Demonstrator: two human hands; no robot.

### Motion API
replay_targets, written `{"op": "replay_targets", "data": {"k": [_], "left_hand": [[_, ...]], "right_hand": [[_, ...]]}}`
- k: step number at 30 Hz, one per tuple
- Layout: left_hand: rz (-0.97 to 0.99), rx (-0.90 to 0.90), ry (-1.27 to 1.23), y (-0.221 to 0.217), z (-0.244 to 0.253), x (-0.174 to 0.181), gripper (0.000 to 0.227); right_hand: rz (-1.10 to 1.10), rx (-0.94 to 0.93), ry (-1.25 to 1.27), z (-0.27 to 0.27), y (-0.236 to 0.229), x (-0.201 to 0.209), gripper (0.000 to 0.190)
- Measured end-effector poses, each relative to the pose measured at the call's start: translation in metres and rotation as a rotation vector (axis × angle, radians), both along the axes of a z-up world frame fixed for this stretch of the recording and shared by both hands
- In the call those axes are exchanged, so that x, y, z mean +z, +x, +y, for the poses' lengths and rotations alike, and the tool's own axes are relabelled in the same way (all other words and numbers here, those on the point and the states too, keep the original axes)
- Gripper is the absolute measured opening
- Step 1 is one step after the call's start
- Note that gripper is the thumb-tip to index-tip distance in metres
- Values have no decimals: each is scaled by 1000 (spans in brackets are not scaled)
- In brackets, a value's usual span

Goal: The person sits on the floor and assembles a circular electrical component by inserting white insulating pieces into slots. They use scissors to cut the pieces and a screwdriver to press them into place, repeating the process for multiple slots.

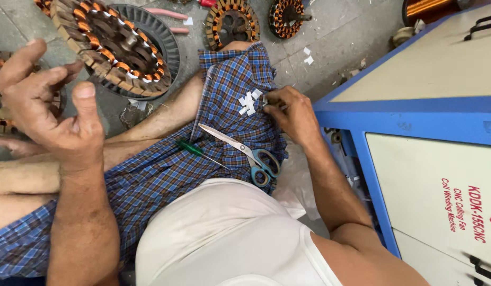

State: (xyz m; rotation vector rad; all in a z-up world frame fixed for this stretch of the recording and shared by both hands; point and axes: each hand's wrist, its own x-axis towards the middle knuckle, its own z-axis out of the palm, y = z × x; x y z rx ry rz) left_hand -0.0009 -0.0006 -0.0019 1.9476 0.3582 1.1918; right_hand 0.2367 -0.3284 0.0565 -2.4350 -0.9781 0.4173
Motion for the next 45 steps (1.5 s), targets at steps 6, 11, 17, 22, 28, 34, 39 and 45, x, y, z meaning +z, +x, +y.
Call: {"op": "replay_targets", "data": {"k": [6,11,17,22,28,34,39,45], "left_hand": [[20,11,5,-5,-12,14,33],[-6,46,-29,-11,-35,27,27],[-77,28,16,-6,-51,33,16],[-8,-6,-172,-10,-96,57,13],[404,-515,-396,9,-126,77,26],[573,-823,-1097,23,-142,43,27],[483,-818,-1274,15,-145,23,24],[511,-626,-1012,17,-142,28,16]], "right_hand": [[2,-7,110,-6,1,-18,14],[-14,19,119,-5,2,-13,11],[-11,113,108,-4,1,-8,16],[-25,91,72,-2,-6,-3,18],[-63,210,183,12,-47,40,39],[-148,647,437,28,-74,48,34],[-141,576,386,26,-80,38,33],[-41,400,372,26,-87,28,20]]}}
